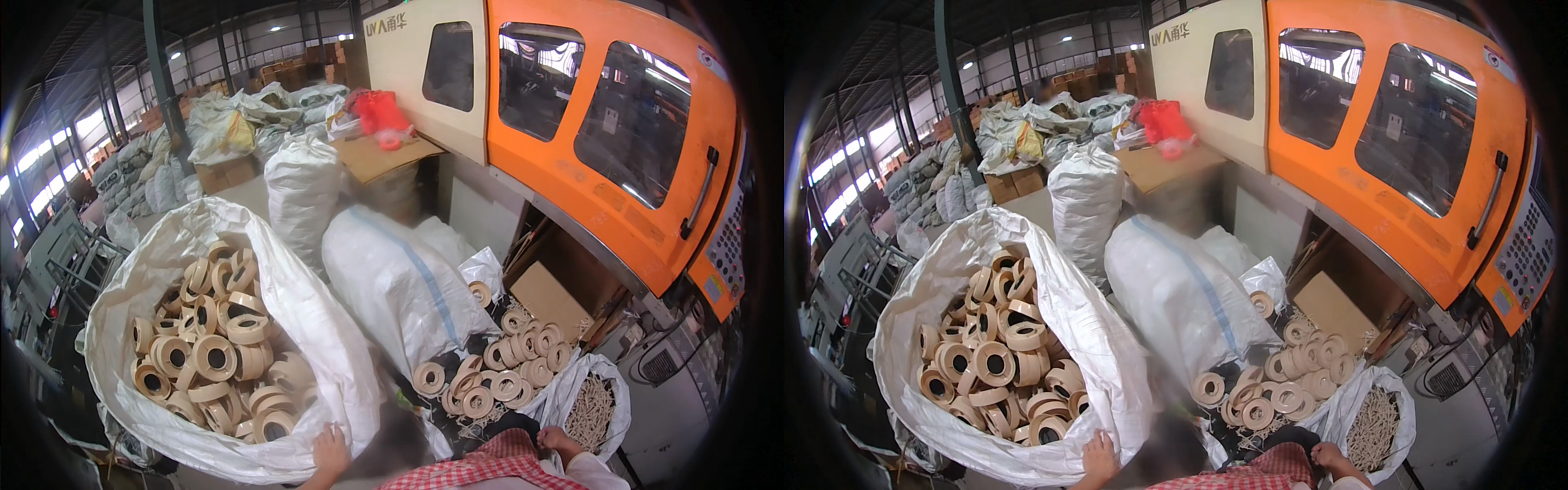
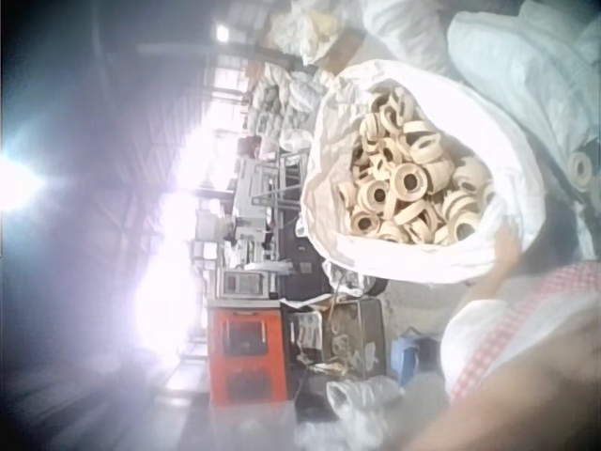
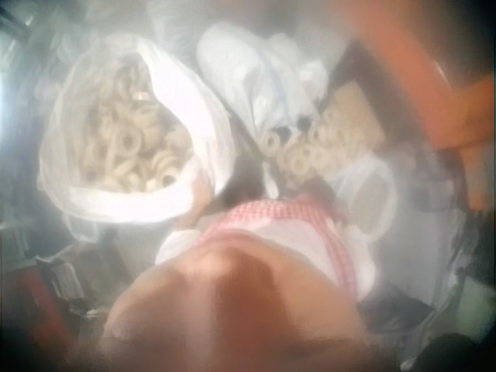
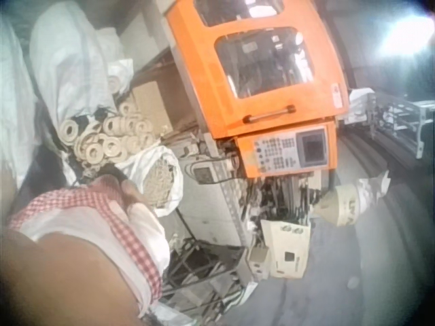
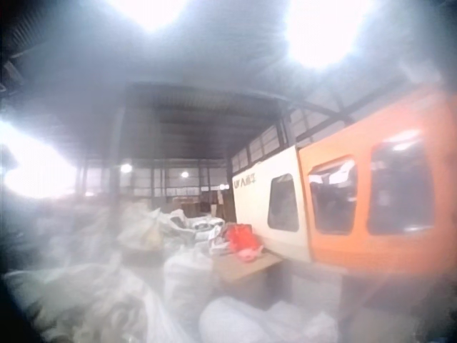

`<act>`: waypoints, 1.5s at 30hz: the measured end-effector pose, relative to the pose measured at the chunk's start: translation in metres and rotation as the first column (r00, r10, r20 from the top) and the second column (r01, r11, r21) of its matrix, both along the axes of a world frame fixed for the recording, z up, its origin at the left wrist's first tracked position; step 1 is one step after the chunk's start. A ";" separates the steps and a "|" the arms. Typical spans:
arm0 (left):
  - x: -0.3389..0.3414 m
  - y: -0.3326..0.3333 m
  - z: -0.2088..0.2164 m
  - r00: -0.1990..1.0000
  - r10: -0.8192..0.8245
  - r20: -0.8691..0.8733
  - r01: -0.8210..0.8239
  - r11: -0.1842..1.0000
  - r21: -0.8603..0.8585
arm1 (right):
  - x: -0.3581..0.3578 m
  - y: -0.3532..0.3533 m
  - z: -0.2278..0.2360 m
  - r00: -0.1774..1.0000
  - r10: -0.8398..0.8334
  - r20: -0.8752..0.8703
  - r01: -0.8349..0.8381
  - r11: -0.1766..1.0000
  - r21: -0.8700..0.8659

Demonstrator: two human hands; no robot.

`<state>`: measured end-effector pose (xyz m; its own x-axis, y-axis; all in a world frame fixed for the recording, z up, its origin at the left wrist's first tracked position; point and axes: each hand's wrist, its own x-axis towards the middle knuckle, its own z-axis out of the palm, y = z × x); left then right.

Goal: The person retrieves plastic rings from a water tank, shakes them dry, and then fits a round black component into the center of each ring at a workstation.

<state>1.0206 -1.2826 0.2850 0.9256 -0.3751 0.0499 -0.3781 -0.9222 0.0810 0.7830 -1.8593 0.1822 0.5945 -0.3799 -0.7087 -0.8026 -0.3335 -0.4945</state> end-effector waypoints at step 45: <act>-0.067 -0.371 -0.294 0.656 -0.277 -0.702 0.348 0.936 -0.044 | 0.185 -0.071 -0.220 0.206 0.974 0.094 -0.958 0.220 -0.186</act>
